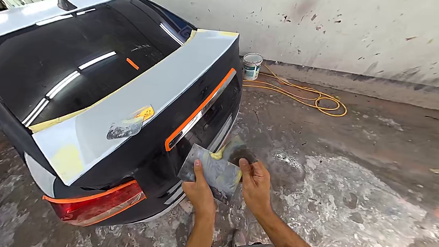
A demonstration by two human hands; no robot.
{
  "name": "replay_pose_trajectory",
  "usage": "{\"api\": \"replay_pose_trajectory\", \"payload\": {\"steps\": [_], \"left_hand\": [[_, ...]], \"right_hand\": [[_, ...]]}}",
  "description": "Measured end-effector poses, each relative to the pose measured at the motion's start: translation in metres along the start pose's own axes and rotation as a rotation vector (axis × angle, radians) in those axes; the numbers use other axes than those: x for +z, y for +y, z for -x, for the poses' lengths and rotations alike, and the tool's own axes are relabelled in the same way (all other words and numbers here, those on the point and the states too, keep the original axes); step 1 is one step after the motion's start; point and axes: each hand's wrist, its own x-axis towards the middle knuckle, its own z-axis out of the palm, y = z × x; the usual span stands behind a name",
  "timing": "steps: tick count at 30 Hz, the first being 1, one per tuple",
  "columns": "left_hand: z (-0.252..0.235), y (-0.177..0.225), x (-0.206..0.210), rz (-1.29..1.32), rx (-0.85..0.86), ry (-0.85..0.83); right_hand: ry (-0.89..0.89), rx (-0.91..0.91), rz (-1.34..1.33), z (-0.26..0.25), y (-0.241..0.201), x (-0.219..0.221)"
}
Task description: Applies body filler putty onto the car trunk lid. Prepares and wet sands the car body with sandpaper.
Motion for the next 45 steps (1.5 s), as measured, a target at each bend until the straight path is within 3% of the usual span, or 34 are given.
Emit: {"api": "replay_pose_trajectory", "payload": {"steps": [4,9,11,14,18,21,24,28,30,32,34,38,42,45], "left_hand": [[-0.013,0.003,-0.001,-0.078,0.222,-0.098],[-0.016,-0.002,0.005,-0.026,0.157,-0.3],[-0.01,-0.004,0.015,0.041,0.165,-0.297],[-0.001,-0.003,0.029,0.033,0.268,-0.269],[0.025,-0.01,0.042,-0.208,0.456,-0.454],[0.026,-0.019,0.047,-0.384,0.527,-0.611],[0.028,-0.029,0.043,-0.404,0.465,-0.705],[0.011,-0.022,0.025,-0.337,0.185,-0.593],[-0.005,-0.026,0.004,-0.346,0.061,-0.56],[-0.013,-0.033,-0.03,-0.392,-0.04,-0.539],[-0.022,-0.035,-0.064,-0.466,-0.125,-0.531],[-0.03,-0.061,-0.121,-0.445,-0.405,-0.381],[-0.021,-0.069,-0.111,-0.196,-0.625,-0.327],[-0.019,-0.072,-0.082,-0.075,-0.631,-0.371]], "right_hand": [[-0.377,0.161,0.163,-0.011,-0.001,-0.037],[-0.708,0.188,0.609,-0.044,-0.015,-0.098],[-0.655,0.131,0.873,-0.047,-0.03,-0.109],[-0.328,-0.092,1.007,-0.021,-0.044,-0.094],[-0.074,-0.29,0.968,0.019,-0.03,-0.049],[0.017,-0.224,1.006,-0.003,0.001,-0.056],[-0.097,0.087,0.808,-0.047,0.018,-0.097],[-0.128,0.374,0.4,-0.098,0.021,-0.178],[0.042,0.523,0.587,-0.104,0.04,-0.238],[0.399,0.741,1.043,-0.085,0.063,-0.301],[0.533,0.94,1.211,-0.064,0.06,-0.338],[0.308,0.957,1.152,-0.009,0.065,-0.333],[0.203,0.985,0.543,0.022,0.091,-0.261],[-0.005,1.048,0.073,0.027,0.067,-0.179]]}}
